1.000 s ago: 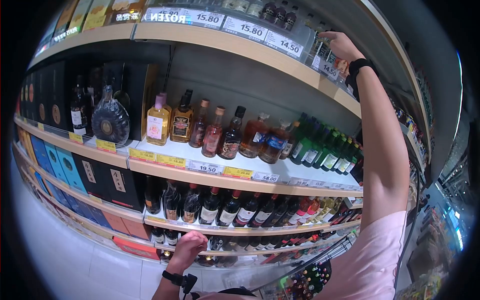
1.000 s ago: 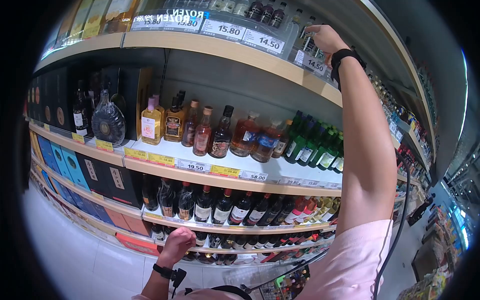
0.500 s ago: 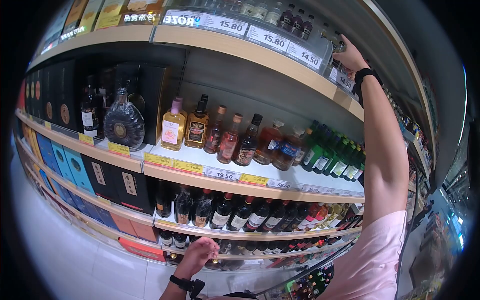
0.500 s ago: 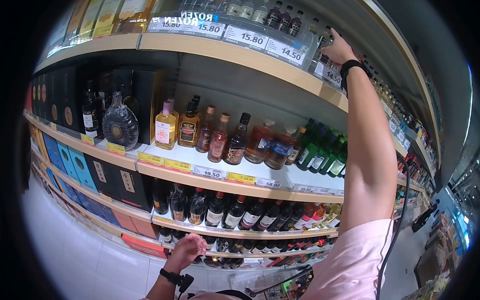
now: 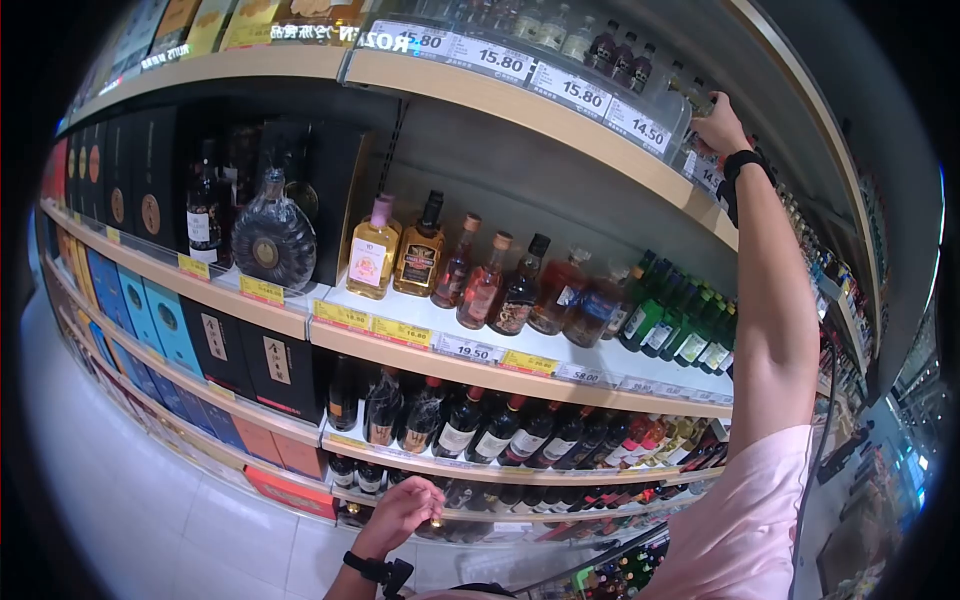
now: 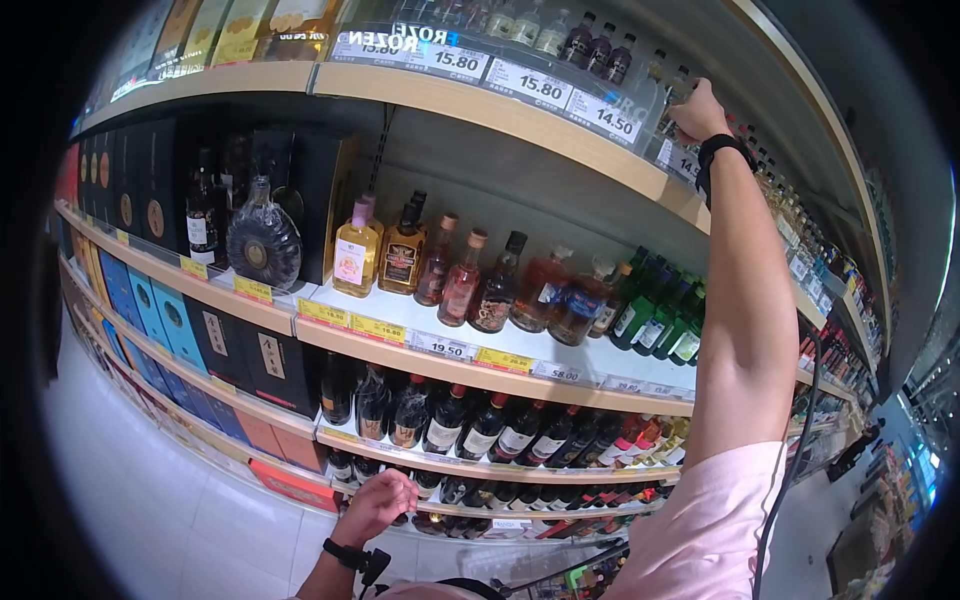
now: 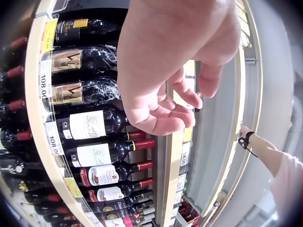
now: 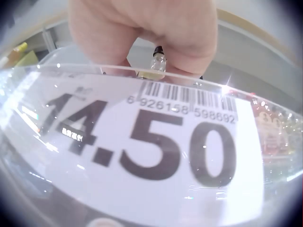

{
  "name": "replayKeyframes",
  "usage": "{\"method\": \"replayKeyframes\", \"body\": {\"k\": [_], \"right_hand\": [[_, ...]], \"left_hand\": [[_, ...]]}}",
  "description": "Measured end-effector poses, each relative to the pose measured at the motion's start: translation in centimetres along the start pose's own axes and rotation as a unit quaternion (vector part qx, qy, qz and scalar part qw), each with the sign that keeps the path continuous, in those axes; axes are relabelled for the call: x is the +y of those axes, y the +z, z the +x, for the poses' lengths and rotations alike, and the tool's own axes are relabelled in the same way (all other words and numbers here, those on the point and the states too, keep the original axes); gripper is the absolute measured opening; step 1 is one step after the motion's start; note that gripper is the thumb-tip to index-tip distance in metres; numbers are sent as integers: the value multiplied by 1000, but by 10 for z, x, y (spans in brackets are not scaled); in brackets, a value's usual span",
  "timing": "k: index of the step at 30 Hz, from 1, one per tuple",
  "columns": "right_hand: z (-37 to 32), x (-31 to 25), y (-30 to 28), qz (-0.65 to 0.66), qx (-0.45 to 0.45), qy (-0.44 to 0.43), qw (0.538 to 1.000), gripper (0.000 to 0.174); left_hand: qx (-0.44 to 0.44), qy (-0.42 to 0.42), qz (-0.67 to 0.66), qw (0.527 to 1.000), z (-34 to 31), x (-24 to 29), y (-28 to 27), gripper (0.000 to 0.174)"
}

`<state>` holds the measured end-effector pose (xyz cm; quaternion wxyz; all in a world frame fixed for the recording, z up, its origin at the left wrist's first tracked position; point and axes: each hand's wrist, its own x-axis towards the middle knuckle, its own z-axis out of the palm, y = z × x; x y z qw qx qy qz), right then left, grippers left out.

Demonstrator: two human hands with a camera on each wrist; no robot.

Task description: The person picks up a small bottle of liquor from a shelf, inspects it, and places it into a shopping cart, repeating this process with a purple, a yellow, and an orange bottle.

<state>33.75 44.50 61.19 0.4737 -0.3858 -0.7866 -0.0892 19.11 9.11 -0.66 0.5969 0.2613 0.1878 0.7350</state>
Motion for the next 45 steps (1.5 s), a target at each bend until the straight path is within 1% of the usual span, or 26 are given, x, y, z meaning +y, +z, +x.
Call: {"method": "replayKeyframes", "body": {"k": [2, 5, 8, 9, 11, 13, 17, 20, 22, 24, 26, 28, 30, 32, 33, 34, 36, 37, 38, 39, 40, 42, 43, 44, 45], "right_hand": [[-10, -7, -5, -12, 0, -3, 1000, 64], [3, 14, -9, -38, 51, -98, 993, 57], [5, 17, -24, -53, 123, -108, 985, 56], [2, 16, -32, -53, 147, -125, 980, 58], [-5, 18, -49, -31, 163, -145, 975, 59], [-21, 18, -65, -16, 166, -172, 971, 56], [-81, 20, -84, 107, 148, -188, 965, 47], [-131, 32, -89, 192, 107, -170, 961, 43], [-172, 41, -86, 265, 75, -172, 946, 37], [-219, 49, -75, 306, 50, -116, 944, 32], [-273, 63, -48, 372, 12, -85, 924, 31], [-331, 72, -15, 395, -30, -27, 918, 32], [-388, 84, 18, 426, -109, 80, 895, 34], [-436, 92, 53, 466, -142, 132, 863, 36], [-456, 92, 66, 499, -161, 155, 838, 37], [-475, 91, 77, 532, -177, 180, 808, 38], [-506, 96, 94, 550, -202, 223, 779, 38], [-516, 93, 100, 557, -199, 241, 769, 39], [-524, 95, 106, 555, -193, 247, 770, 40], [-528, 93, 107, 554, -186, 255, 770, 43], [-529, 90, 106, 553, -179, 264, 770, 46], [-529, 87, 101, 554, -178, 272, 767, 53], [-530, 92, 102, 553, -195, 276, 761, 62], [-530, 95, 101, 551, -213, 254, 766, 55], [-529, 97, 99, 572, -216, 257, 749, 50]], "left_hand": [[-5, 5, 11, 1000, 1, -1, 0, 14], [-12, -10, 3, 1000, 3, -6, 0, 16], [-19, -27, 13, 999, 8, -12, -2, 16], [-17, -32, 15, 999, 11, -14, -2, 15], [-5, -40, 25, 999, 14, -14, 4, 13], [10, -56, 24, 998, 17, -17, 9, 13], [17, -66, -10, 998, 26, -28, 16, 18], [11, -65, -31, 997, 33, -36, 18, 22], [-2, -65, -25, 998, 37, -38, 19, 22], [-3, -63, -18, 998, 42, -38, 25, 17], [10, -53, -3, 999, 46, -35, 40, 14], [-17, -53, 7, 998, 50, -35, 48, 10], [-65, -51, 25, 996, 57, -41, 51, 18], [-57, -61, 89, 993, 64, -42, 73, 34], [-58, -68, 119, 989, 69, -46, 79, 46], [-61, -55, 151, 985, 73, -50, 88, 54], [-51, -17, 201, 978, 74, -59, 111, 63], [-65, 17, 244, 967, 78, -68, 112, 66], [-80, 49, 285, 954, 81, -79, 111, 69], [-70, 85, 306, 946, 82, -90, 113, 69], [-52, 119, 313, 941, 82, -96, 117, 62], [-15, 146, 344, 927, 84, -107, 115, 55], [9, 167, 365, 916, 84, -112, 116, 49], [23, 198, 385, 901, 85, -117, 115, 47], [29, 207, 389, 897, 84, -120, 117, 45]]}}
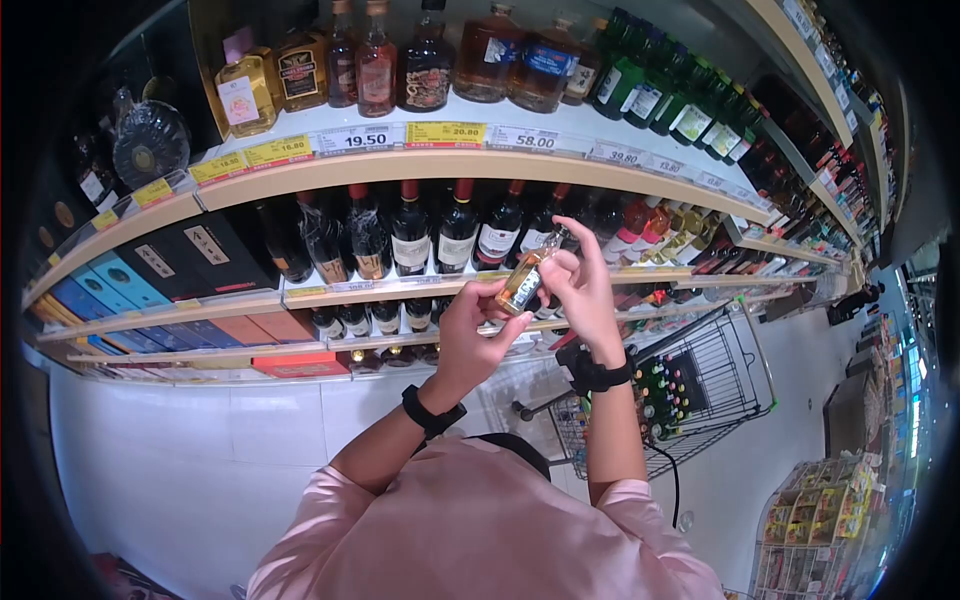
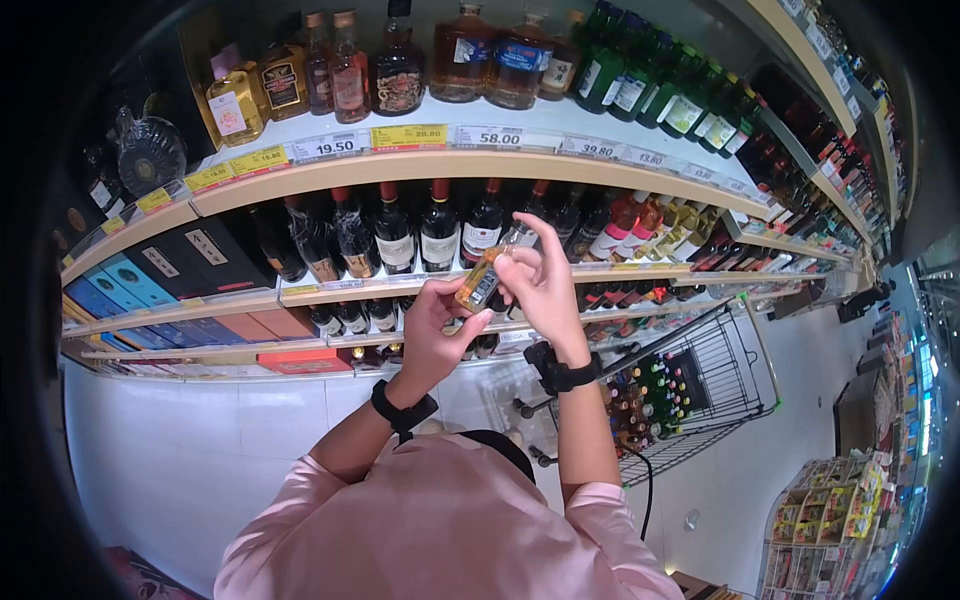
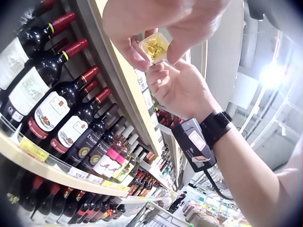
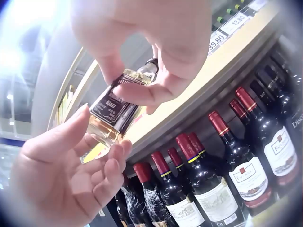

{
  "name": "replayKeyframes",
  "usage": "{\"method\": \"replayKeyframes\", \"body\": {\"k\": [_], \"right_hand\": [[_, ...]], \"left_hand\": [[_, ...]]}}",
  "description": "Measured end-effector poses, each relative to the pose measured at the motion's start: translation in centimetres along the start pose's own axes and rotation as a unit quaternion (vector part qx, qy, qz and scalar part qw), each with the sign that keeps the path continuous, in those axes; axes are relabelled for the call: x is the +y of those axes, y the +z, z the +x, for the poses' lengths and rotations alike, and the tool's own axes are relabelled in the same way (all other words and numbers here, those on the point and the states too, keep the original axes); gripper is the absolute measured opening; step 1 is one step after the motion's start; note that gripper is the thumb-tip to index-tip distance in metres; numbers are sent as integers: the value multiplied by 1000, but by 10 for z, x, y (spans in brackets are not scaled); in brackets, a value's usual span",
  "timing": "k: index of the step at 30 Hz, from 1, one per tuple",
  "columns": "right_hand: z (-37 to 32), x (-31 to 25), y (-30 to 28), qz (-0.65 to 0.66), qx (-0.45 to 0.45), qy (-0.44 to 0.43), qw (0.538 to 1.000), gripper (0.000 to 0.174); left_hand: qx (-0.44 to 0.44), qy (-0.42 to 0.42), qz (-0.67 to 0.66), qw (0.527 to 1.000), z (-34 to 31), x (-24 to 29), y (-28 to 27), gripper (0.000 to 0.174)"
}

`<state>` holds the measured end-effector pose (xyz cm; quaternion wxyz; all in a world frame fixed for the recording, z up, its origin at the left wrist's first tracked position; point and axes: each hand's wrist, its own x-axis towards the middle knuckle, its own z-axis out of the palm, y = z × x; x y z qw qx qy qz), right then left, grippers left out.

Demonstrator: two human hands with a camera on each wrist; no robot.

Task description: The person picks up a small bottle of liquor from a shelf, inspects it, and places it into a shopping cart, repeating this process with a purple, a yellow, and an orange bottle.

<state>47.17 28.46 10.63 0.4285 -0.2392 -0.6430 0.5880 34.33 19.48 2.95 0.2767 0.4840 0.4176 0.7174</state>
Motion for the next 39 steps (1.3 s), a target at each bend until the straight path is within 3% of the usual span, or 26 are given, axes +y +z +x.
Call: {"method": "replayKeyframes", "body": {"k": [2, 4, 7, 8, 11, 12, 15, 16, 19, 22, 28, 31, 33, 34, 39], "right_hand": [[0, 0, -7, 51, -27, 13, 998, 42], [3, 0, -11, 12, -31, 11, 999, 40], [0, -5, -7, -35, -31, 18, 999, 33], [1, -5, -8, -36, -36, 26, 998, 31], [0, -9, -4, 14, -9, 33, 999, 27], [-1, -12, -2, 14, 7, 38, 999, 27], [-3, -22, 3, 18, 26, 36, 999, 28], [-3, -22, 4, 22, 27, 30, 999, 27], [-5, -22, 4, 32, 34, 11, 999, 26], [-7, -19, -4, 4, 11, 18, 1000, 24], [-21, -1, -32, 51, -54, 28, 997, 34], [-31, 2, -46, 25, -38, 7, 999, 30], [-37, 5, -60, -29, -23, -22, 999, 27], [-43, 1, -68, -57, -9, 10, 998, 26], [-63, 32, -126, 29, 20, 65, 997, 24]], "left_hand": [[-2, -13, 3, 1000, -3, 3, 3, 42], [-22, -58, -3, 998, -9, 6, 3, 41], [-64, -125, -140, 980, -14, 14, 6, 37], [-77, -131, -133, 979, -17, 14, 6, 27], [-119, -241, -383, 884, -16, 20, -1, 25], [-131, -262, -405, 866, -17, 20, -2, 40], [-199, -316, -540, 754, -21, 12, -4, 48], [-209, -308, -541, 754, -22, 12, -2, 57], [-179, -351, -592, 704, -24, 15, 4, 58], [-170, -353, -595, 702, -23, 15, 6, 54], [-117, -273, -370, 880, -29, 8, 23, 29], [-77, -271, -287, 916, -34, 2, 39, 32], [-77, -287, -255, 920, -34, -9, 46, 38], [-84, -294, -237, 922, -35, -12, 50, 38], [-110, -319, -212, 917, -34, -20, 95, 35]]}}
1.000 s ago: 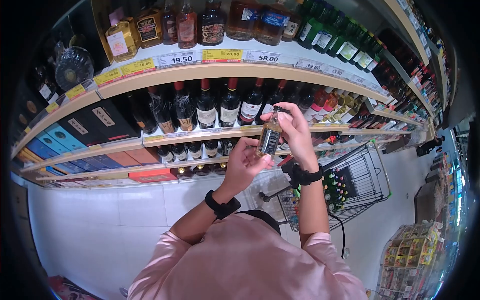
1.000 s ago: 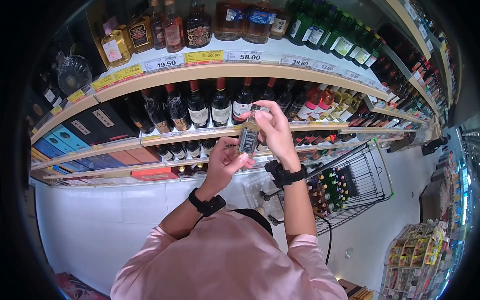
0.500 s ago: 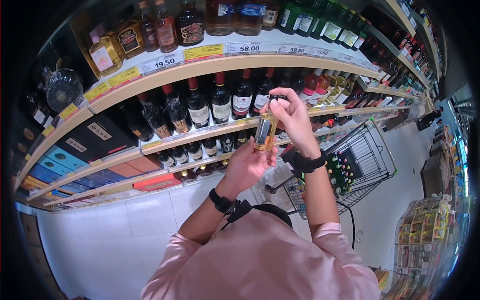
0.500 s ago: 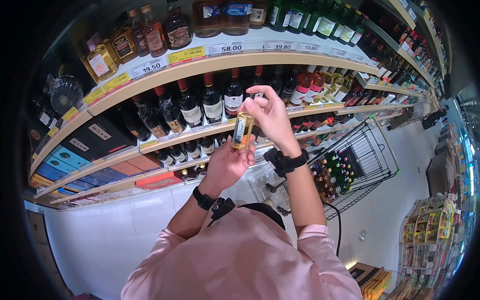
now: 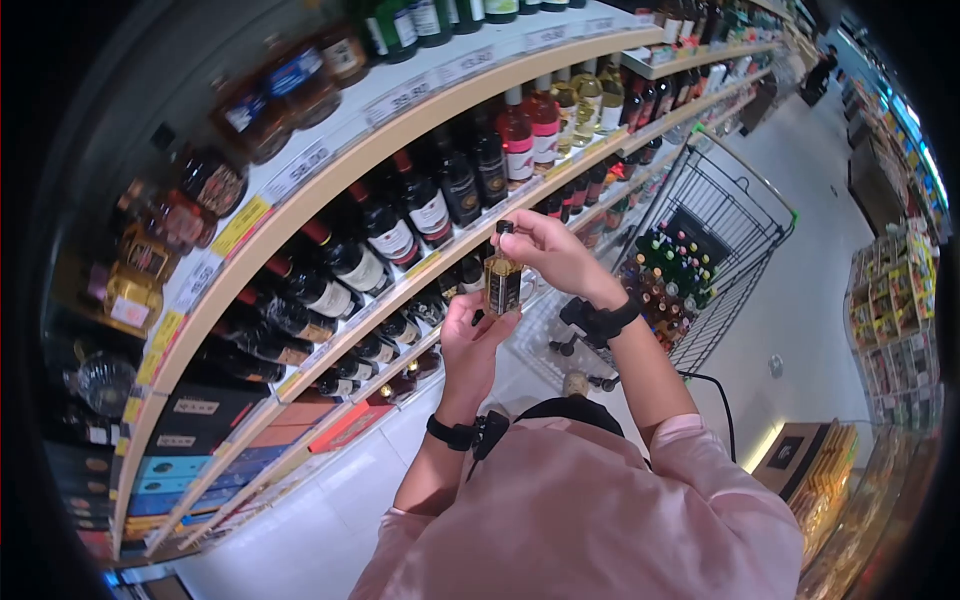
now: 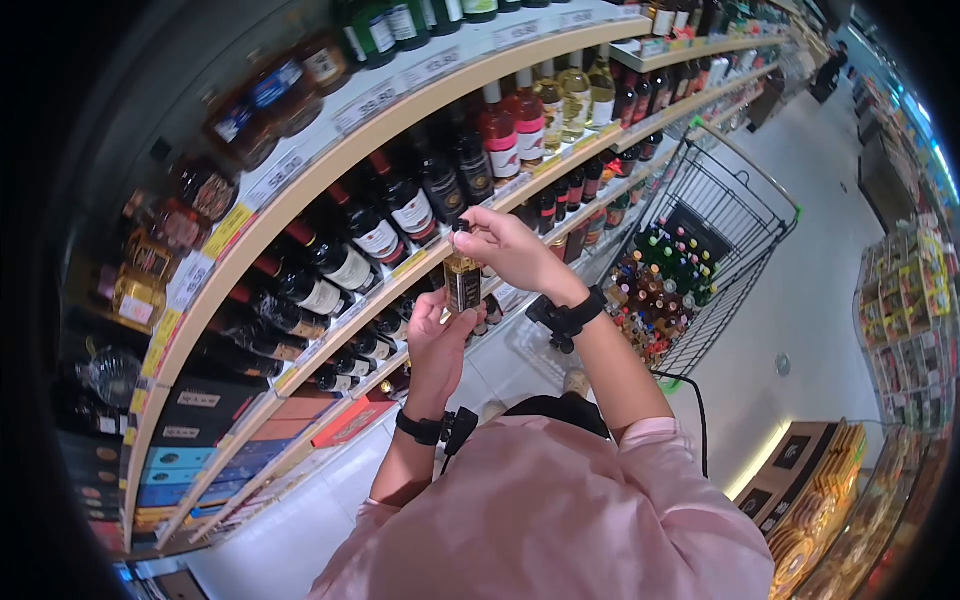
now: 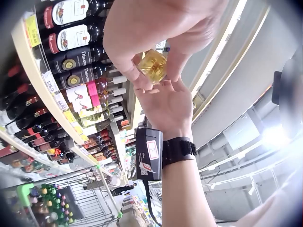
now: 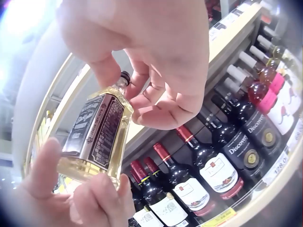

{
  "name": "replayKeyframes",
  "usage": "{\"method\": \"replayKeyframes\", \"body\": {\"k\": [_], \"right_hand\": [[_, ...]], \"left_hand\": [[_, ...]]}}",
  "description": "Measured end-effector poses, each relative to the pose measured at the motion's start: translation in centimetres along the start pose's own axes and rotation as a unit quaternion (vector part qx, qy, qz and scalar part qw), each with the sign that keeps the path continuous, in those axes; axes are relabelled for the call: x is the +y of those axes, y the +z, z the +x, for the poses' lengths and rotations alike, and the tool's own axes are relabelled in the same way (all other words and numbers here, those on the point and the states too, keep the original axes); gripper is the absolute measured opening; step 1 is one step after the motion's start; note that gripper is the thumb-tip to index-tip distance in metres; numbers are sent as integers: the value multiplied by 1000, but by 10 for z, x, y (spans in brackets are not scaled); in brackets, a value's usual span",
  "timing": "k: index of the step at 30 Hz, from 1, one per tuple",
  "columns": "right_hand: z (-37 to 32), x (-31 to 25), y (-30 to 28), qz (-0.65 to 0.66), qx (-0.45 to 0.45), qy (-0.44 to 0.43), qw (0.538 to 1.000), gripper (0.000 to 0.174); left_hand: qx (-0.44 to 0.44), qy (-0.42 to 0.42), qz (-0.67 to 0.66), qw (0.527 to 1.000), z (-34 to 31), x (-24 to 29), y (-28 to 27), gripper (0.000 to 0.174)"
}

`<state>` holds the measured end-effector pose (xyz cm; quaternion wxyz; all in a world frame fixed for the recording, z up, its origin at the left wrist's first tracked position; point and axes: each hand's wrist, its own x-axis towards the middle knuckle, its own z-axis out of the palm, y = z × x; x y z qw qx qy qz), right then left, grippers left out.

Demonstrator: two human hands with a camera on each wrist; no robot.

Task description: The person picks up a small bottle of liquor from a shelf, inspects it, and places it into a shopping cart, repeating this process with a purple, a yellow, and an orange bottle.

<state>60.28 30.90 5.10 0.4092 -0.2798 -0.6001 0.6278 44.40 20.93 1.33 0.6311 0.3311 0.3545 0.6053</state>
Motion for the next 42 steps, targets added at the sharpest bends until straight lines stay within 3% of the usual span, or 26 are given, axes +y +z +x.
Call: {"method": "replayKeyframes", "body": {"k": [6, 12, 17, 22, 24, 25, 28, 29, 33, 35, 40, 42], "right_hand": [[-37, 29, -98, -30, 99, -34, 994, 20], [-116, 55, -204, -95, 280, 40, 954, 23], [-189, 130, -286, -26, 405, 86, 910, 18], [-247, 177, -325, -52, 471, 175, 863, 20], [-262, 202, -336, -38, 497, 179, 848, 20], [-267, 204, -339, 15, 520, 227, 823, 20], [-281, 233, -348, 17, 543, 254, 800, 18], [-297, 277, -360, -37, 538, 212, 815, 18], [-304, 295, -360, -167, 521, 337, 766, 23], [-307, 342, -359, -125, 510, 329, 785, 26], [-274, 357, -355, -178, 491, 398, 754, 35], [-271, 361, -360, -162, 430, 420, 783, 34]], "left_hand": [[-115, -145, 69, 980, 32, -26, 46, 41], [-91, -224, 98, 965, 60, -66, 75, 34], [-90, -233, 100, 963, 70, -96, 90, 21], [-58, -268, 108, 956, 76, -113, 98, 20], [-44, -272, 102, 956, 76, -117, 104, 21], [-39, -271, 102, 957, 76, -122, 105, 21], [-17, -276, 94, 956, 77, -131, 111, 20], [-5, -276, 95, 956, 77, -131, 118, 19], [2, -311, 130, 941, 76, -141, 120, 18], [-6, -334, 156, 929, 74, -146, 127, 18], [25, -355, 181, 917, 64, -159, 130, 18], [48, -361, 190, 912, 60, -165, 123, 18]]}}
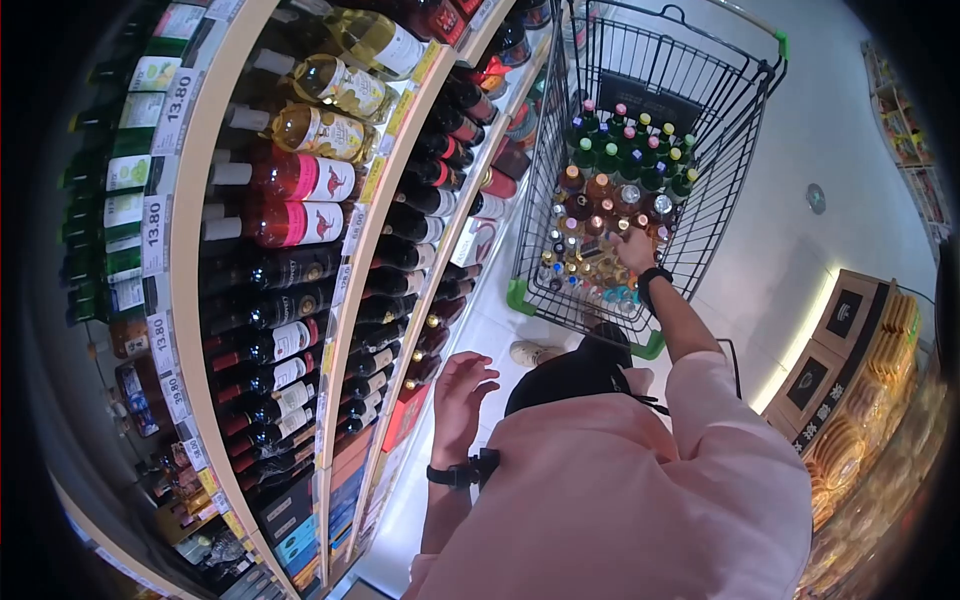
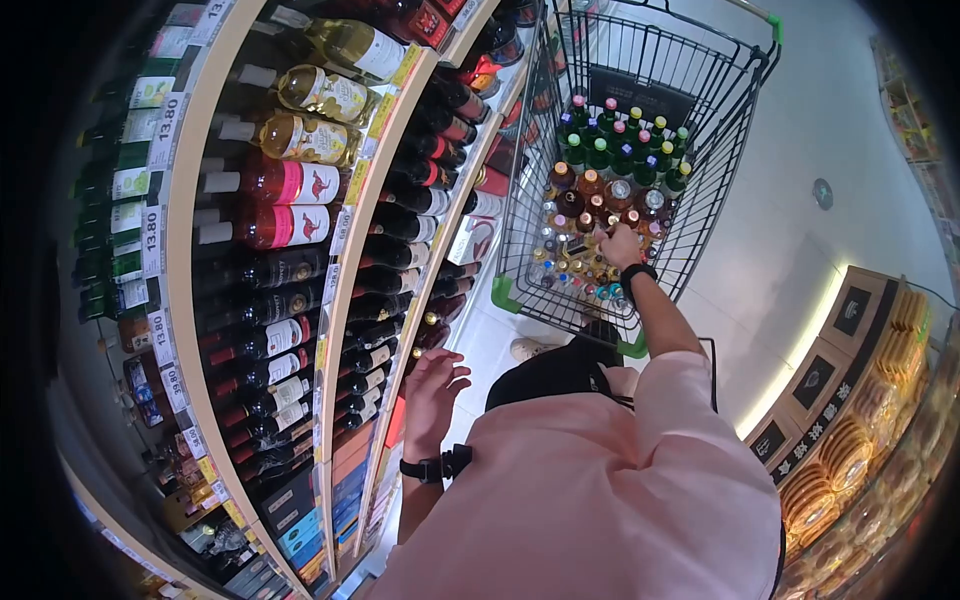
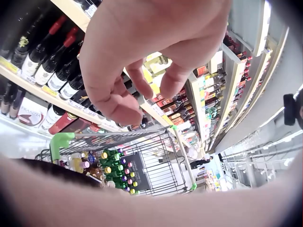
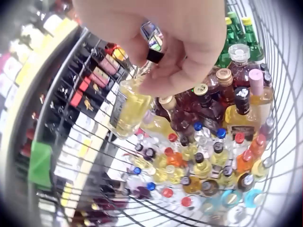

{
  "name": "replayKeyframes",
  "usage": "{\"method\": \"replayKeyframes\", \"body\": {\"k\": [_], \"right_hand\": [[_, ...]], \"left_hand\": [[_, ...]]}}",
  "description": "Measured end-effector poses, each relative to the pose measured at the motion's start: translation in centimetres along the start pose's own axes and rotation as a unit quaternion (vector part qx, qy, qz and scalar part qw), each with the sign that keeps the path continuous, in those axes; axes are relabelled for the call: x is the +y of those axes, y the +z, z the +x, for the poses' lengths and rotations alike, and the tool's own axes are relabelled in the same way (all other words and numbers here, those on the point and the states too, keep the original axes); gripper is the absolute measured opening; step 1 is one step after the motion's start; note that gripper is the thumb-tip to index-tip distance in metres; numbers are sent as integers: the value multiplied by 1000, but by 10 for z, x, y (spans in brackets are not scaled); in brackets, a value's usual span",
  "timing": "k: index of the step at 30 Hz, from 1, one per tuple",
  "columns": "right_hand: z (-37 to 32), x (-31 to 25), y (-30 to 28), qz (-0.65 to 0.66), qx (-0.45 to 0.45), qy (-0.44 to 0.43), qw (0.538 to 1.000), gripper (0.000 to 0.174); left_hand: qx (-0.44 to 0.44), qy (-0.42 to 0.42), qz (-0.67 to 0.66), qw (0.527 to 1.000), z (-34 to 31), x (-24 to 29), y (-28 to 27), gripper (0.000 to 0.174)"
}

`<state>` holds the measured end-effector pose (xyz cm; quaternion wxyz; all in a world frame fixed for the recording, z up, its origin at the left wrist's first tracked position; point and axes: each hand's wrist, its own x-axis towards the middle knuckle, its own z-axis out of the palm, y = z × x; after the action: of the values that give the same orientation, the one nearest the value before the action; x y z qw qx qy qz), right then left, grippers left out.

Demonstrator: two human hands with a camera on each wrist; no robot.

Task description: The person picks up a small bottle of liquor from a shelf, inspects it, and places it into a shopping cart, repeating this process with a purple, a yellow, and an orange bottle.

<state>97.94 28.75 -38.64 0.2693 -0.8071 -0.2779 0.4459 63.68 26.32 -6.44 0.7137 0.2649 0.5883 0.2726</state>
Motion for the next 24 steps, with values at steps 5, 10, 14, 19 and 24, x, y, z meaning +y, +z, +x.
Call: {"method": "replayKeyframes", "body": {"k": [5, 10, 14, 19, 24], "right_hand": [[-1, -26, 8, -68, 6, -94, 993, 25], [13, -65, 40, -39, 18, -146, 988, 20], [26, -93, 64, -108, 7, -189, 976, 20], [49, -85, 98, -173, -6, -214, 961, 21], [60, -79, 122, -218, -35, -191, 956, 21]], "left_hand": [[18, -26, -16, 999, 4, -11, 2, 18], [18, -20, -22, 999, 7, -12, 3, 19], [48, -26, -20, 998, 1, -10, 4, 19], [68, -15, -34, 997, 0, -10, -5, 20], [78, -13, -57, 995, -5, -7, -8, 18]]}}
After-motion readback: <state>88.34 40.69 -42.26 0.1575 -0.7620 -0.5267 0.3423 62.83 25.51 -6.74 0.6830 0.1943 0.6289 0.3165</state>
